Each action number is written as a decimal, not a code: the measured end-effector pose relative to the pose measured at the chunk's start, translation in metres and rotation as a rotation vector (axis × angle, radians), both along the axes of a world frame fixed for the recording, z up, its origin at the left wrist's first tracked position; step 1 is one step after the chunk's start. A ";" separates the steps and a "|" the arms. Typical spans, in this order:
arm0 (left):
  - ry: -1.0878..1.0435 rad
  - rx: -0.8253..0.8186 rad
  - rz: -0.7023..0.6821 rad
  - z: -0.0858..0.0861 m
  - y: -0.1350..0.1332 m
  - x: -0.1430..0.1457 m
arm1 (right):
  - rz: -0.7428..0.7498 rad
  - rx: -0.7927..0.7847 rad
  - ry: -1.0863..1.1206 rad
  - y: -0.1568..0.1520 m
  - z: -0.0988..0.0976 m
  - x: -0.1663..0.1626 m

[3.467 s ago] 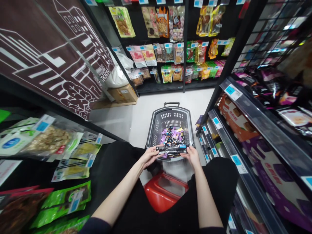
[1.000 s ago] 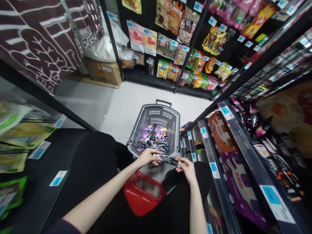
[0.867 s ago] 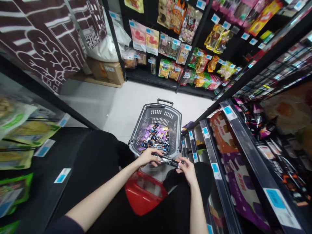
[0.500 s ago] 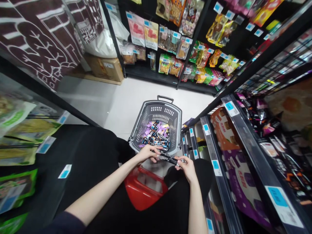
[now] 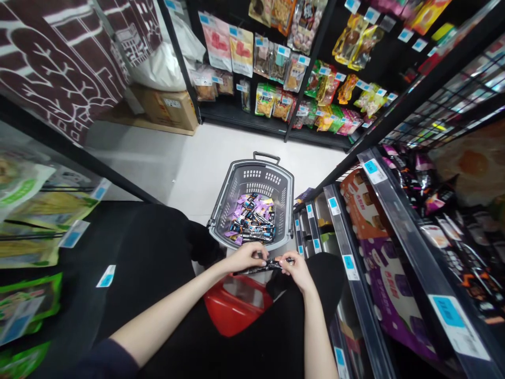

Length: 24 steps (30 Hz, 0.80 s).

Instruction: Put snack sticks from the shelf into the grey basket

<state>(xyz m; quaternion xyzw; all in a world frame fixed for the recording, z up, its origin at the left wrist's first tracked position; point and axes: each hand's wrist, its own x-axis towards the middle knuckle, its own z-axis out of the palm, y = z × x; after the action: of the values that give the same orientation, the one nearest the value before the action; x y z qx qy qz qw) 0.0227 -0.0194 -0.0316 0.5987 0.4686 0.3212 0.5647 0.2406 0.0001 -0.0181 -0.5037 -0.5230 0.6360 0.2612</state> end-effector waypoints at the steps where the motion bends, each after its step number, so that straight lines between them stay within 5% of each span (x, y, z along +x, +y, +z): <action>1: 0.018 0.015 -0.004 -0.001 -0.001 0.002 | 0.006 0.004 -0.003 0.000 -0.001 -0.001; 8: 0.059 0.102 0.009 0.000 -0.006 0.008 | 0.006 0.017 -0.018 0.000 -0.002 -0.006; 16: 0.018 0.001 0.100 -0.003 -0.009 0.014 | 0.003 -0.099 0.082 -0.002 -0.004 -0.011; 24: -0.251 -0.326 -0.168 -0.002 -0.010 0.005 | 0.094 -0.116 0.116 -0.002 0.008 -0.011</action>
<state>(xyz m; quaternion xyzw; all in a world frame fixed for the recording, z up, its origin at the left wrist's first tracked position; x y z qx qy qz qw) 0.0277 -0.0292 -0.0332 0.4920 0.3887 0.2649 0.7325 0.2297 -0.0014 -0.0100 -0.4551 -0.4924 0.7050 0.2312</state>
